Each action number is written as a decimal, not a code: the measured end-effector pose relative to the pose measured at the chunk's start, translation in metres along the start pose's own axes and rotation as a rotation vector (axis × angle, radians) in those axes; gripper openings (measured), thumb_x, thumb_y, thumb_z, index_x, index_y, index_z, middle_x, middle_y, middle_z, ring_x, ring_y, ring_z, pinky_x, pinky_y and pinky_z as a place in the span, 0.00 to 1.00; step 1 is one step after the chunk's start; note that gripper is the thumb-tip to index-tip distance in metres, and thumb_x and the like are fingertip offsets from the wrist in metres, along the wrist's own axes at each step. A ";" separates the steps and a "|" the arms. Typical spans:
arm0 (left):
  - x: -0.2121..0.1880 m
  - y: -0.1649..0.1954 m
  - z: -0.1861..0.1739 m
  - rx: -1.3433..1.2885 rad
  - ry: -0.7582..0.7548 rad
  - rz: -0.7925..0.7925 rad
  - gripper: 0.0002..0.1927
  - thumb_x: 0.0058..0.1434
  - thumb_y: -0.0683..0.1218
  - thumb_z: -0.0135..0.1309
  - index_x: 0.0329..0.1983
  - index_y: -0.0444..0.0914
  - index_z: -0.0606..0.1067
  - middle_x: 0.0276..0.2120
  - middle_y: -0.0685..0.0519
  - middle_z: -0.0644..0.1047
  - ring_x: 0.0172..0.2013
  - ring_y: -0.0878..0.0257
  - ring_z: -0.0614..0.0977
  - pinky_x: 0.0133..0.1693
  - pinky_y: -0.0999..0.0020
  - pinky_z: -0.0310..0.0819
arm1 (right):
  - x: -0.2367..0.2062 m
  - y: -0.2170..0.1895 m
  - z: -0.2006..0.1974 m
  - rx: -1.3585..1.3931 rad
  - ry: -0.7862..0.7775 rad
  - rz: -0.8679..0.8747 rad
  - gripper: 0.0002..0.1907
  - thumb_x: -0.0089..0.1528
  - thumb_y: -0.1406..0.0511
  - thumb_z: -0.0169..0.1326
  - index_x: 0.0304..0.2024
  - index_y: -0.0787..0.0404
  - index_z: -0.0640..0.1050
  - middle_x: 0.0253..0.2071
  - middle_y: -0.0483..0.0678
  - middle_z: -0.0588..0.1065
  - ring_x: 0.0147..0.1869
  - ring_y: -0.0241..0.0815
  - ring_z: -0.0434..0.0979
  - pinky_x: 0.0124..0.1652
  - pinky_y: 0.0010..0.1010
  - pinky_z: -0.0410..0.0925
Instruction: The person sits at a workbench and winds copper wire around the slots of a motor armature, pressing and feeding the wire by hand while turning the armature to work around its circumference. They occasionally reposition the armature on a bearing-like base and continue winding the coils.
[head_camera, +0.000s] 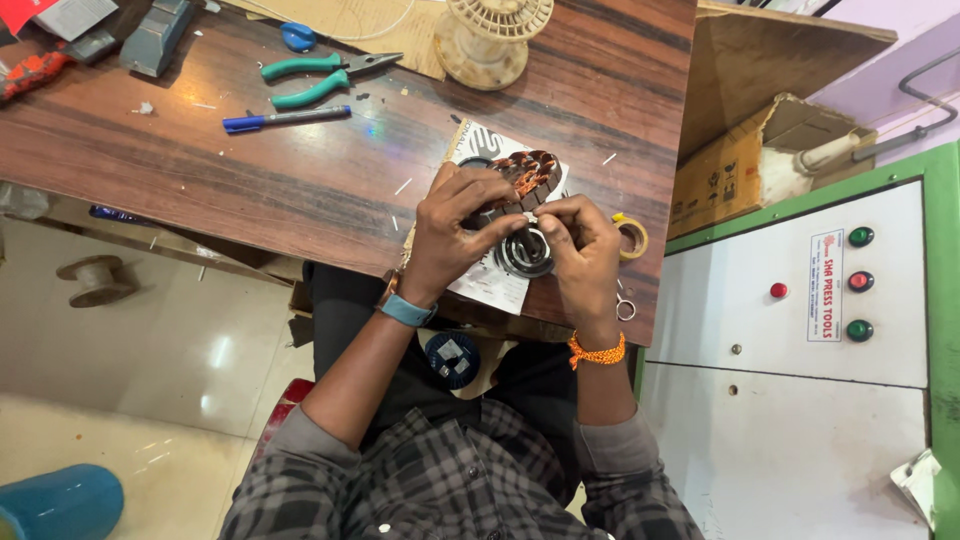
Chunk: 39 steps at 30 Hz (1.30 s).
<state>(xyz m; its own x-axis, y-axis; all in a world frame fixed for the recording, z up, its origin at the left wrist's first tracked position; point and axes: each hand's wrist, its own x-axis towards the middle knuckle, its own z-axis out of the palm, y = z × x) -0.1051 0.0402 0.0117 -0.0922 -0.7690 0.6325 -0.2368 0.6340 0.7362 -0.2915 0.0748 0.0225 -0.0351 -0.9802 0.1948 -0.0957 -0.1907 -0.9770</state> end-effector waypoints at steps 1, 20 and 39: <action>0.000 0.000 0.001 -0.013 -0.001 -0.021 0.16 0.57 0.49 0.70 0.44 0.40 0.80 0.44 0.53 0.80 0.47 0.57 0.80 0.48 0.63 0.76 | 0.001 0.002 0.000 0.005 0.000 -0.012 0.08 0.69 0.66 0.57 0.44 0.67 0.77 0.38 0.41 0.77 0.41 0.26 0.73 0.43 0.18 0.67; -0.011 0.000 0.036 0.171 -0.061 -0.076 0.30 0.56 0.43 0.75 0.62 0.42 0.78 0.45 0.51 0.73 0.45 0.58 0.77 0.48 0.65 0.78 | -0.014 0.049 0.012 -0.235 0.116 -0.120 0.05 0.63 0.75 0.55 0.42 0.65 0.78 0.29 0.51 0.77 0.28 0.41 0.76 0.30 0.32 0.68; 0.011 -0.001 -0.030 0.155 -0.297 -0.213 0.31 0.46 0.43 0.74 0.56 0.46 0.82 0.35 0.51 0.75 0.39 0.56 0.77 0.46 0.62 0.72 | -0.031 0.057 0.056 -0.233 0.069 -0.236 0.11 0.70 0.62 0.54 0.45 0.66 0.77 0.28 0.46 0.73 0.30 0.31 0.67 0.32 0.27 0.65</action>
<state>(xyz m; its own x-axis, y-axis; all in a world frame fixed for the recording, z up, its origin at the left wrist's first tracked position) -0.0764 0.0337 0.0250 -0.2955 -0.8864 0.3563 -0.4218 0.4556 0.7839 -0.2406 0.0910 -0.0443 -0.0510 -0.9030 0.4266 -0.3337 -0.3872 -0.8595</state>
